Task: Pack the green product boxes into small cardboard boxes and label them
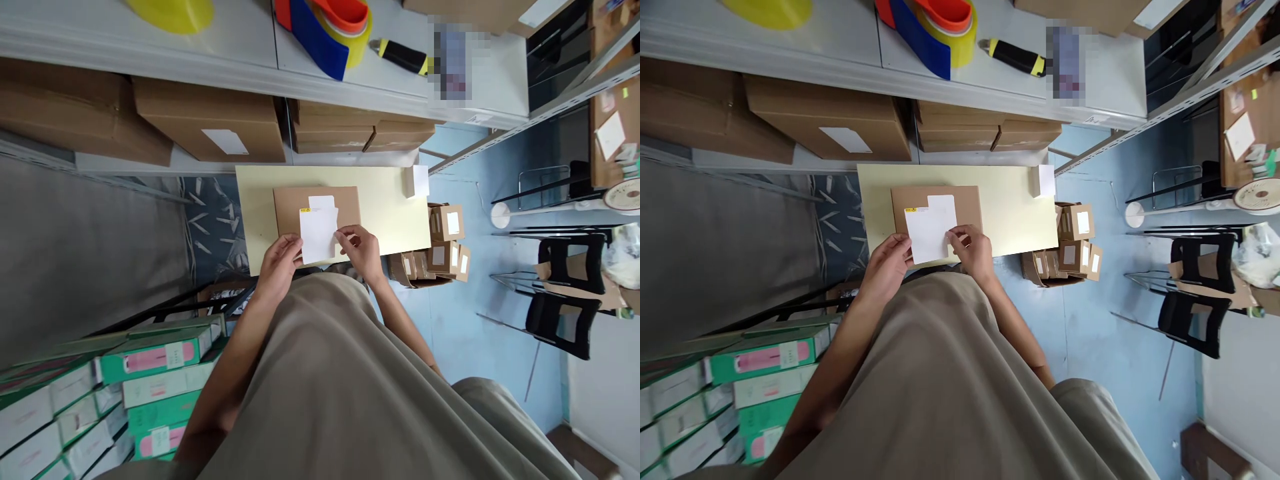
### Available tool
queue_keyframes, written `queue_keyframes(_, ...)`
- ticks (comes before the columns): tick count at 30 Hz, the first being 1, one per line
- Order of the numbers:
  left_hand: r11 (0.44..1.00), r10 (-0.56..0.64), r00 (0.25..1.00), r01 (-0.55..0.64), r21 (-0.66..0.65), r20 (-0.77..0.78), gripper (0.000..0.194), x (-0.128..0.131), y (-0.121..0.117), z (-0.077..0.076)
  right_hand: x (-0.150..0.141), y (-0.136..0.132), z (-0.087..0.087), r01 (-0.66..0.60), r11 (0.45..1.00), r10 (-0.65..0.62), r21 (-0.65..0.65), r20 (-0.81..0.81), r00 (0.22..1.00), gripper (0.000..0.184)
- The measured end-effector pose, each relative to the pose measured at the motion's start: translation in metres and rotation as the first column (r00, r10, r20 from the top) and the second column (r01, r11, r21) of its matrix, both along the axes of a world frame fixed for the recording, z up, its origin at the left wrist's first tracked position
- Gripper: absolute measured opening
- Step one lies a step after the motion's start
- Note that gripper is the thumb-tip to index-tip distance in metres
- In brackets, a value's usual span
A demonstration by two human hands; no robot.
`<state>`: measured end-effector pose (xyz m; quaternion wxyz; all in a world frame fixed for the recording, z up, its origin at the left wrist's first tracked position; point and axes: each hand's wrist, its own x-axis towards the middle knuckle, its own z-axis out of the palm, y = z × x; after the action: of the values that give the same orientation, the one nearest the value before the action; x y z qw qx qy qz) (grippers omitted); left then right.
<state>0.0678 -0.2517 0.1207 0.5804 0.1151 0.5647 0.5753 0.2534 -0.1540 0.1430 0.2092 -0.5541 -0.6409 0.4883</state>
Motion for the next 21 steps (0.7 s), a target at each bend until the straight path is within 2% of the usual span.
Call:
queue_keyframes(5,0.999,-0.034,0.999,0.034,0.007,0.011,0.050,0.003,-0.002,-0.007,0.002,-0.006,-0.009,-0.004,0.998,0.001,-0.061,-0.061,0.998,0.039)
queue_keyframes(8,1.000,0.005,1.000,-0.006,-0.020,-0.022,0.049,0.007,-0.001,-0.014,0.001,-0.018,-0.011,-0.020,0.999,0.020,0.025,-0.017,1.000,0.032)
queue_keyframes(10,0.997,0.061,0.996,-0.064,-0.048,-0.066,0.051,0.009,-0.001,-0.019,-0.002,-0.029,-0.011,-0.116,0.984,0.113,0.135,0.028,0.993,0.026)
queue_keyframes(12,0.991,0.115,0.988,-0.121,-0.052,-0.103,0.054,0.010,-0.001,-0.024,-0.004,-0.040,-0.010,-0.302,0.917,0.286,0.260,0.098,0.953,0.021)
queue_keyframes(14,0.990,0.136,0.981,-0.141,-0.028,-0.136,0.053,0.008,-0.003,-0.028,-0.006,-0.050,-0.010,-0.472,0.808,0.431,0.353,0.191,0.882,0.021)
queue_keyframes(16,0.994,0.108,0.976,-0.111,-0.009,-0.188,0.049,0.004,-0.005,-0.032,-0.006,-0.057,-0.009,-0.546,0.735,0.479,0.402,0.262,0.838,0.022)
queue_keyframes(18,0.998,0.046,0.969,-0.054,-0.025,-0.244,0.045,-0.001,-0.007,-0.034,-0.002,-0.059,-0.010,-0.544,0.730,0.468,0.415,0.278,0.839,0.021)
queue_keyframes(21,0.998,-0.023,0.952,0.003,-0.066,-0.306,0.044,-0.005,-0.005,-0.037,0.005,-0.055,-0.011,-0.478,0.795,0.430,0.374,0.209,0.878,0.021)
